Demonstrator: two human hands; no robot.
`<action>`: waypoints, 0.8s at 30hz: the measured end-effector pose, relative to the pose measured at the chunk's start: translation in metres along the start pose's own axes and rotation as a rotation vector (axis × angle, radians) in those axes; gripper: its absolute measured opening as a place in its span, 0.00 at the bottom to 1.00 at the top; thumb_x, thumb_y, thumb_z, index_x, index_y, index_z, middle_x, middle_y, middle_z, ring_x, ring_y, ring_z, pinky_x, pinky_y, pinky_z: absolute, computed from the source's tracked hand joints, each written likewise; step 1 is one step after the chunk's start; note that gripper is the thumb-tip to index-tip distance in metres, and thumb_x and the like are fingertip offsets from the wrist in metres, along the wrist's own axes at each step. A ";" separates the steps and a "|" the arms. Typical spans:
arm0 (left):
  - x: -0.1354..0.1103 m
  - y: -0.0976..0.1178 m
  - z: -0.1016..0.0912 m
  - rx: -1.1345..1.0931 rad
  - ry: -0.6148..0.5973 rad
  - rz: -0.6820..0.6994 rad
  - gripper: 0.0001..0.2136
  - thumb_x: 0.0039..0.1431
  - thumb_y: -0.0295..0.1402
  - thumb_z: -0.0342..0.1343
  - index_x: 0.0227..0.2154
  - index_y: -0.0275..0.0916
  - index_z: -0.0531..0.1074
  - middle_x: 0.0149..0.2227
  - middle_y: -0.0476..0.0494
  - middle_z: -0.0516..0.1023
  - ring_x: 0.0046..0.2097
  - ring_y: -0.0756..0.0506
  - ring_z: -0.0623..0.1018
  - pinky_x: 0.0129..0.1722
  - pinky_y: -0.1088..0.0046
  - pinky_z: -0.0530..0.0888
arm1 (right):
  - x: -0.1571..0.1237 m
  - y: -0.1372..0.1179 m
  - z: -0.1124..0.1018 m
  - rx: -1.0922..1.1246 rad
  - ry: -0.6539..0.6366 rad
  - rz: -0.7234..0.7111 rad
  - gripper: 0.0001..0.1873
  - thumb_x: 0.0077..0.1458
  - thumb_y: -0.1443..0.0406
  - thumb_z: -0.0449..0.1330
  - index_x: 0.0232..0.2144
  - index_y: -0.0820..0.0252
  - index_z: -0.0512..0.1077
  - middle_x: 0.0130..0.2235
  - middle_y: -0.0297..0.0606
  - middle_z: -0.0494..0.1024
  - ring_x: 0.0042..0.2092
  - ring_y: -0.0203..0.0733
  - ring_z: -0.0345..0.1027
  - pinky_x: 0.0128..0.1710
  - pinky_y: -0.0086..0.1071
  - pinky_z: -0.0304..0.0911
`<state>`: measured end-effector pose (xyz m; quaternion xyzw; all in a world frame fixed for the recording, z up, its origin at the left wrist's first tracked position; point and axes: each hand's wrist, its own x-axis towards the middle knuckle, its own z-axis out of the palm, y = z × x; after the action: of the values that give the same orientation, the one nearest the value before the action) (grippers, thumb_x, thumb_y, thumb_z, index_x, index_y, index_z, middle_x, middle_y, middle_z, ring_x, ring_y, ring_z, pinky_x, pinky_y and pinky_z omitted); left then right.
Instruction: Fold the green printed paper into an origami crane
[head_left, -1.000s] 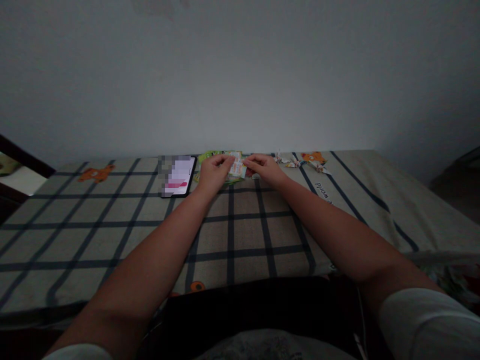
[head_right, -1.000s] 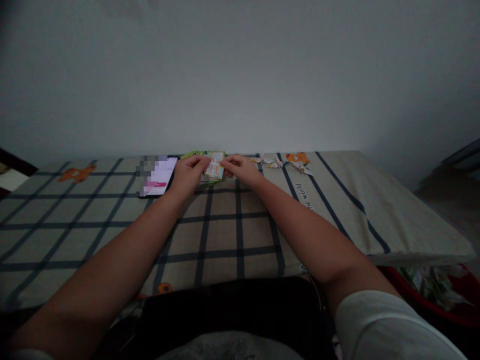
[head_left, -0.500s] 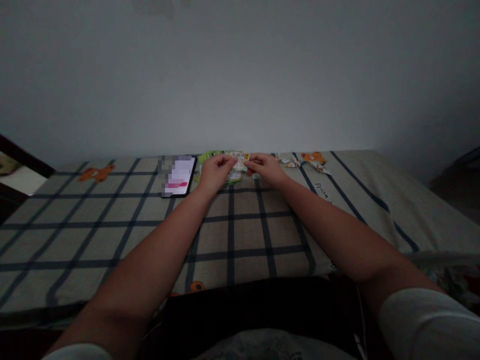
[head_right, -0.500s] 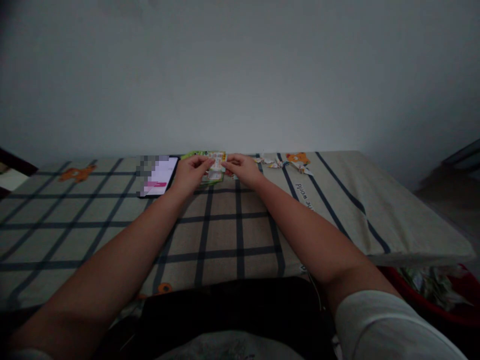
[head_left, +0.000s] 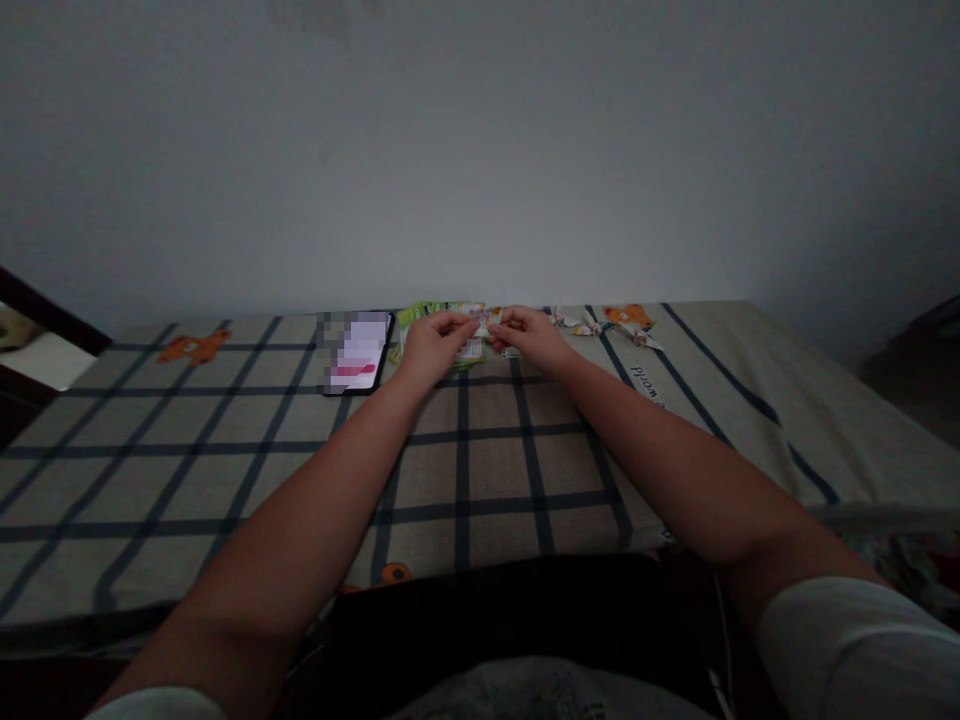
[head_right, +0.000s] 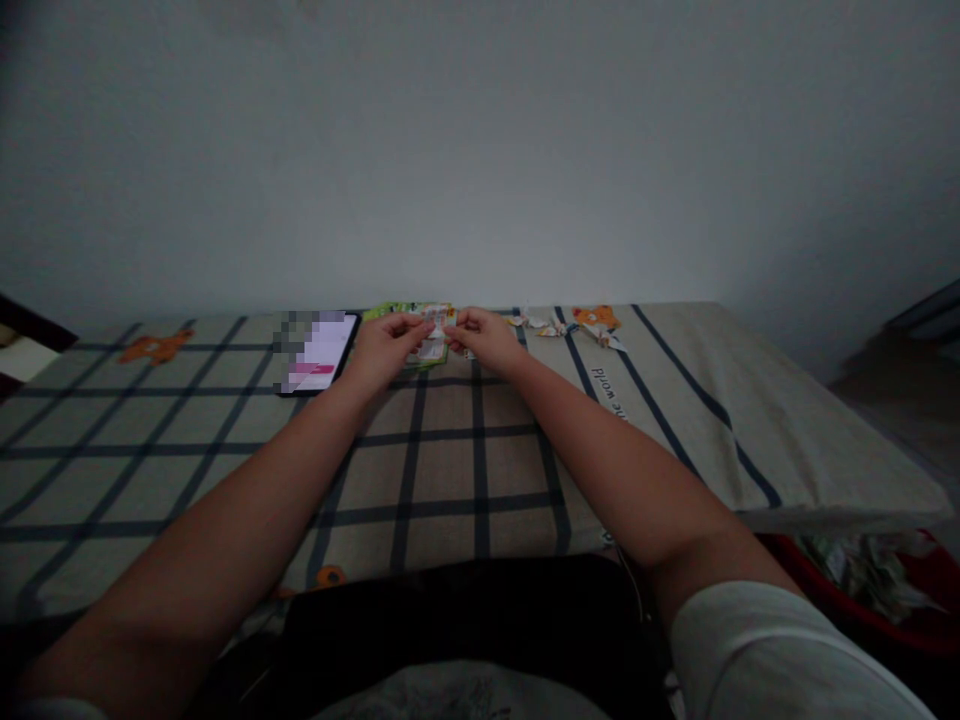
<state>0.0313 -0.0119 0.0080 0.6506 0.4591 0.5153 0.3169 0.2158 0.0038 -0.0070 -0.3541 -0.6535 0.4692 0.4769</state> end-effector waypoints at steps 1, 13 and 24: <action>0.000 0.001 0.000 -0.009 0.003 -0.005 0.12 0.50 0.40 0.63 0.32 0.36 0.80 0.30 0.46 0.80 0.29 0.50 0.74 0.30 0.75 0.69 | 0.000 0.001 0.000 0.005 0.007 0.001 0.22 0.44 0.49 0.69 0.28 0.59 0.67 0.26 0.31 0.75 0.28 0.32 0.70 0.30 0.28 0.65; 0.004 -0.007 -0.001 -0.033 -0.006 -0.031 0.17 0.51 0.44 0.62 0.37 0.36 0.81 0.31 0.45 0.81 0.26 0.51 0.73 0.26 0.76 0.69 | 0.001 0.000 -0.001 0.084 -0.014 0.020 0.18 0.46 0.54 0.69 0.30 0.59 0.69 0.28 0.32 0.77 0.29 0.33 0.70 0.33 0.29 0.68; 0.002 -0.006 -0.001 0.011 -0.020 -0.027 0.13 0.50 0.38 0.62 0.35 0.36 0.81 0.31 0.45 0.81 0.29 0.49 0.75 0.30 0.74 0.71 | 0.004 0.002 -0.002 0.092 0.040 0.018 0.21 0.44 0.51 0.70 0.32 0.59 0.71 0.29 0.31 0.76 0.29 0.32 0.69 0.31 0.28 0.68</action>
<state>0.0290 -0.0081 0.0041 0.6511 0.4675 0.5019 0.3249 0.2163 0.0082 -0.0078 -0.3469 -0.6184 0.4956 0.5016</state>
